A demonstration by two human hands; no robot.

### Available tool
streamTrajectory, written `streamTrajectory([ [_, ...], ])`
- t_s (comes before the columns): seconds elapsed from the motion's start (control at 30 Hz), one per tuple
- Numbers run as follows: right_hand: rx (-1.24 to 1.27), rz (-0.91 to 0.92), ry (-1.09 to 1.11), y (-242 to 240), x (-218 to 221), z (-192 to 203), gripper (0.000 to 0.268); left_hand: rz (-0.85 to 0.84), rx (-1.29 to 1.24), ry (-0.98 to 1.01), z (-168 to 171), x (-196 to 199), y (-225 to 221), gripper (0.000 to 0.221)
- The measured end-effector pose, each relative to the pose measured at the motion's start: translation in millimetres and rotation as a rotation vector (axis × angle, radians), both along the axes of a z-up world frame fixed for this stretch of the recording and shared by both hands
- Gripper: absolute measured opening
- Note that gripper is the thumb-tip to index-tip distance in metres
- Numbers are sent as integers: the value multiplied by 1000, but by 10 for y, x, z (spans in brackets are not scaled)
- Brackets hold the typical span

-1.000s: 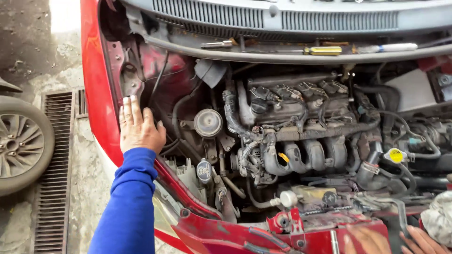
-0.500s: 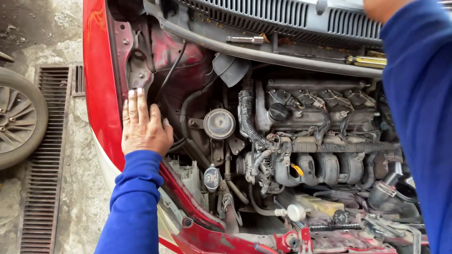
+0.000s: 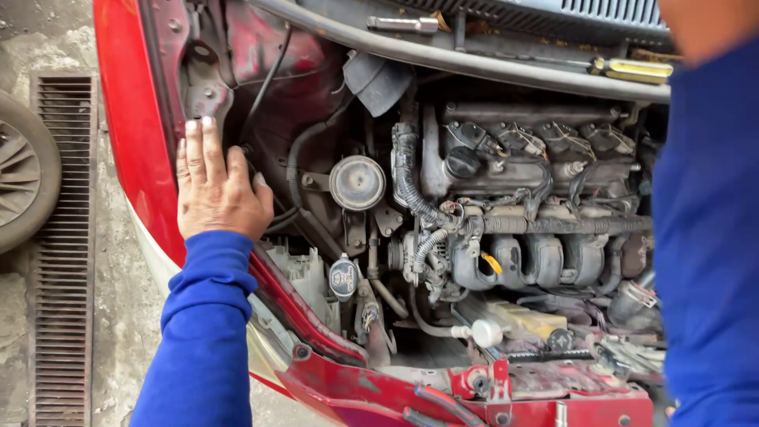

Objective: Repairing a car engine by loosening bolts with a socket wrench and disconnecting electrical components

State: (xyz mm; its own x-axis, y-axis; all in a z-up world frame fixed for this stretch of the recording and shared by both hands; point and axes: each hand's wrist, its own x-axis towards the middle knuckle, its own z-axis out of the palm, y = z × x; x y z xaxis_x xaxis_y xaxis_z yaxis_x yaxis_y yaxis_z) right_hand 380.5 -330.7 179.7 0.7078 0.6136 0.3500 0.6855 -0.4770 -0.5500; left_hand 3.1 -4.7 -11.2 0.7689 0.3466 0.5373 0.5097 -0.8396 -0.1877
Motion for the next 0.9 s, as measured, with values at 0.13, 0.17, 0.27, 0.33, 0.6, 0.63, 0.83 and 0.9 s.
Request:
streamTrajectory([
  [0.13,32,-43,86,-172,-691,-192,17,18,6,13,5,-4,-3,53],
  [0.17,37,-44,85,-202,-958,-415,17,17,10,11,10,19,28,53],
  [0.27,119,-271,704,-440,-1777,-1207,16,12,4,23,-8,-13,6,52],
  [0.33,274,-567,1238,-655,-2229,-1851,13,9,12,39,13,-33,7,54],
  [0.6,616,-938,1530,-521,-2249,-2796,13,7,1,60,42,-17,-14,53],
  [0.63,596,-968,1540,-502,-2235,-2921,13,14,-2,64,51,-24,-12,53],
  [0.83,567,-1065,1447,-430,-2148,-3263,25,8,-25,83,46,-46,-10,55],
  [0.9,507,-1067,1407,-464,-2122,-3264,25,17,-34,95,24,-33,3,55],
])
